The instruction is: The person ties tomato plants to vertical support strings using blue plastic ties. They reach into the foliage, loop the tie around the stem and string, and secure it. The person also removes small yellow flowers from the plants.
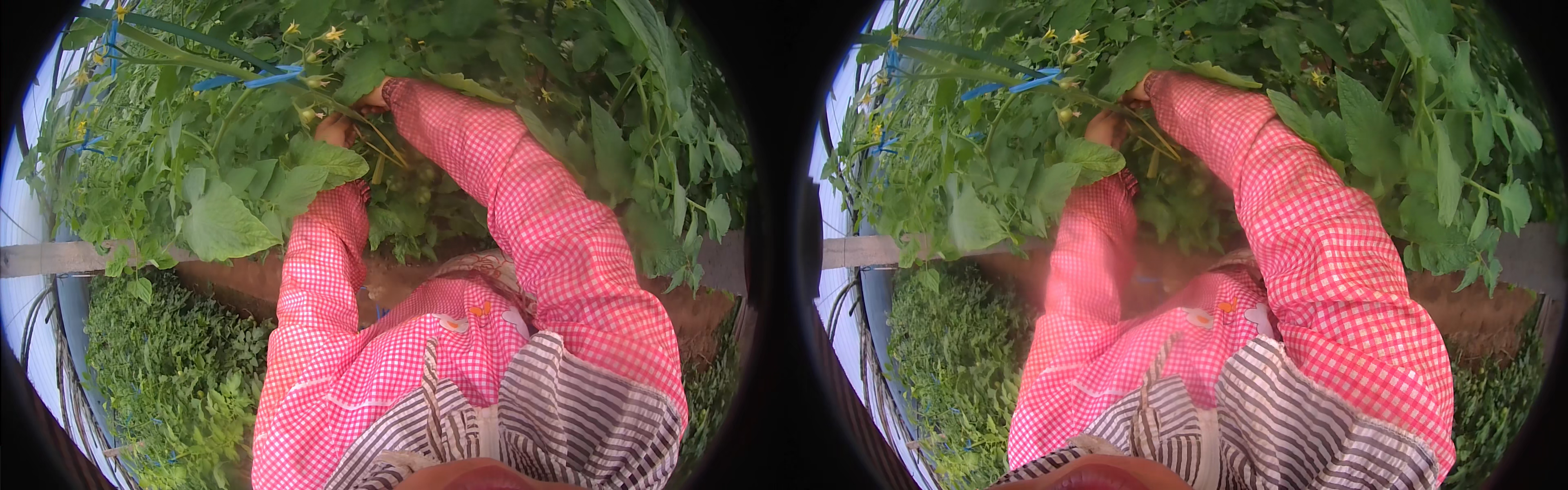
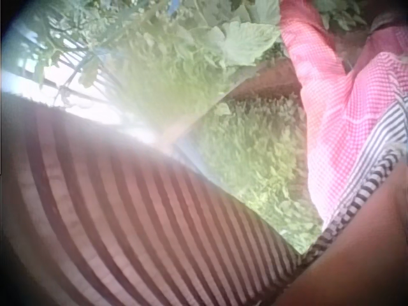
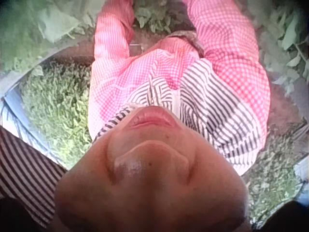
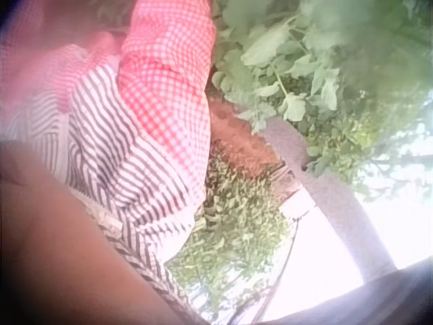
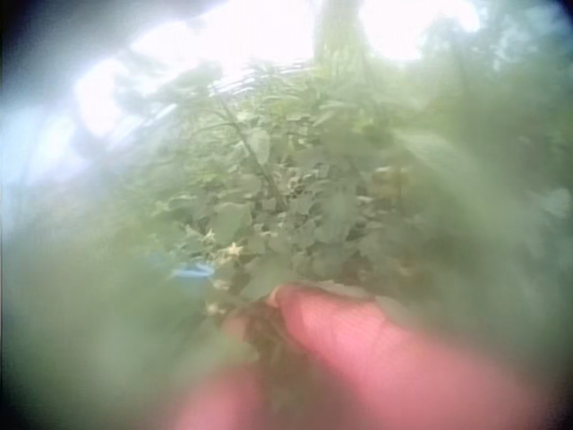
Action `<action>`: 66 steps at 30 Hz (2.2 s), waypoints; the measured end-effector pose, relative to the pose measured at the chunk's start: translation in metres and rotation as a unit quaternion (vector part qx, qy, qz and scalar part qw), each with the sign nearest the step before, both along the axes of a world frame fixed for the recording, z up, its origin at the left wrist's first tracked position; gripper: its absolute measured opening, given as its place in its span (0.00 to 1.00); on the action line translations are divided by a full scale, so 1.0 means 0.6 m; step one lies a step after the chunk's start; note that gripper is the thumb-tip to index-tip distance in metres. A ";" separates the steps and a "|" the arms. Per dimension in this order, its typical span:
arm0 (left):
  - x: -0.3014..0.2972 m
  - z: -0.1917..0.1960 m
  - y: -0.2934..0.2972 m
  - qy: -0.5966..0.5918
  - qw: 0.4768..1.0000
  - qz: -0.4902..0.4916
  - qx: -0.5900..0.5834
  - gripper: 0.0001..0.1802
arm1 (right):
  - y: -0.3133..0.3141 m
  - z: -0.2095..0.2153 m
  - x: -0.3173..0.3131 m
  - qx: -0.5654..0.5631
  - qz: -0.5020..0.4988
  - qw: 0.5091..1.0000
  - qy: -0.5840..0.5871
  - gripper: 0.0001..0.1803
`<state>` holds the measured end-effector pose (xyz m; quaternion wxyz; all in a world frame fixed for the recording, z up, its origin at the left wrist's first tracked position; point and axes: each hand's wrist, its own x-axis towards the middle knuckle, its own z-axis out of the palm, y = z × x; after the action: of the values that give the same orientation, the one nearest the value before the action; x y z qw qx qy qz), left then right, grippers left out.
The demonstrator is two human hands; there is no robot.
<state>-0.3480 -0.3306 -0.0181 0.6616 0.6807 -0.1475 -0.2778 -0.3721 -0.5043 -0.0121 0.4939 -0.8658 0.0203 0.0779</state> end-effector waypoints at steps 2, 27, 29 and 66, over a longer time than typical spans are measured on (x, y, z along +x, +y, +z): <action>0.007 -0.016 0.002 0.062 0.997 0.031 -0.039 0.15 | 0.003 0.009 -0.017 0.034 0.015 0.999 0.012 0.15; -0.025 0.000 0.042 -0.096 0.993 0.044 0.052 0.15 | 0.024 -0.054 0.002 -0.111 0.144 0.982 -0.045 0.17; -0.012 -0.009 0.047 -0.125 0.989 0.015 0.081 0.14 | 0.025 -0.069 0.015 -0.130 0.090 0.984 -0.075 0.17; -0.065 0.036 0.040 -0.551 0.752 0.090 0.351 0.15 | 0.049 -0.002 -0.042 -0.103 0.148 0.981 -0.074 0.24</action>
<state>-0.3873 -0.3067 0.0032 0.2021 0.9104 -0.3162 0.1743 -0.3975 -0.4751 -0.0135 0.3849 -0.9090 -0.1362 0.0836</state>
